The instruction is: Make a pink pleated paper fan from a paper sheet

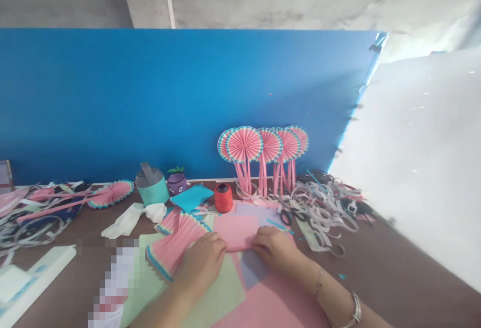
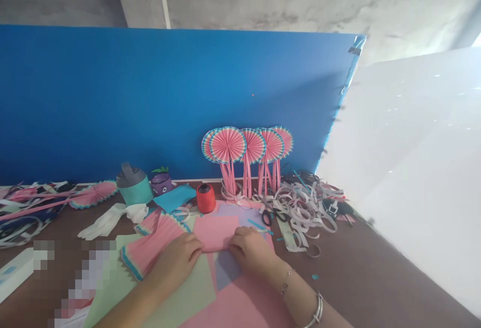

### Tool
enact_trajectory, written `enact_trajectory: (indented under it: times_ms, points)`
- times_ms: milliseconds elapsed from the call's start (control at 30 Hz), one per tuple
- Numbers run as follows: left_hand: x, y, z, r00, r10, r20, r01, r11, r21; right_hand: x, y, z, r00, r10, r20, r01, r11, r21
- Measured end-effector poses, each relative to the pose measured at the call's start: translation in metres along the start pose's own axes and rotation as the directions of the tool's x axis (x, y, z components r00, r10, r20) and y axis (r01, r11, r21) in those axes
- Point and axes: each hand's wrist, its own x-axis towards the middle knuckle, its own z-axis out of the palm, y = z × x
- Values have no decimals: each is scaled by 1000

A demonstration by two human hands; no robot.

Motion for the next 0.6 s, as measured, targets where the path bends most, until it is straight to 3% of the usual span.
enact_trajectory:
  times_ms: [100,200,400,500,600]
  points:
    - [3,-5,-3,998,-68,1,67,988,-136,1,2,-4,994,108,-30,-102,981,163]
    - [5,-8,-6,996,-90,-6,86,970,-227,1,3,-6,973,230,-25,-219,950,221]
    - [9,-11,-9,984,-176,29,174,912,-370,3,10,-2,978,204,-44,-180,932,313]
    - [11,-12,-8,965,-257,61,260,886,-384,5,14,3,957,290,-26,-263,898,354]
    - [12,-15,-5,959,-281,29,273,894,-356,6,15,6,938,347,-6,-322,877,358]
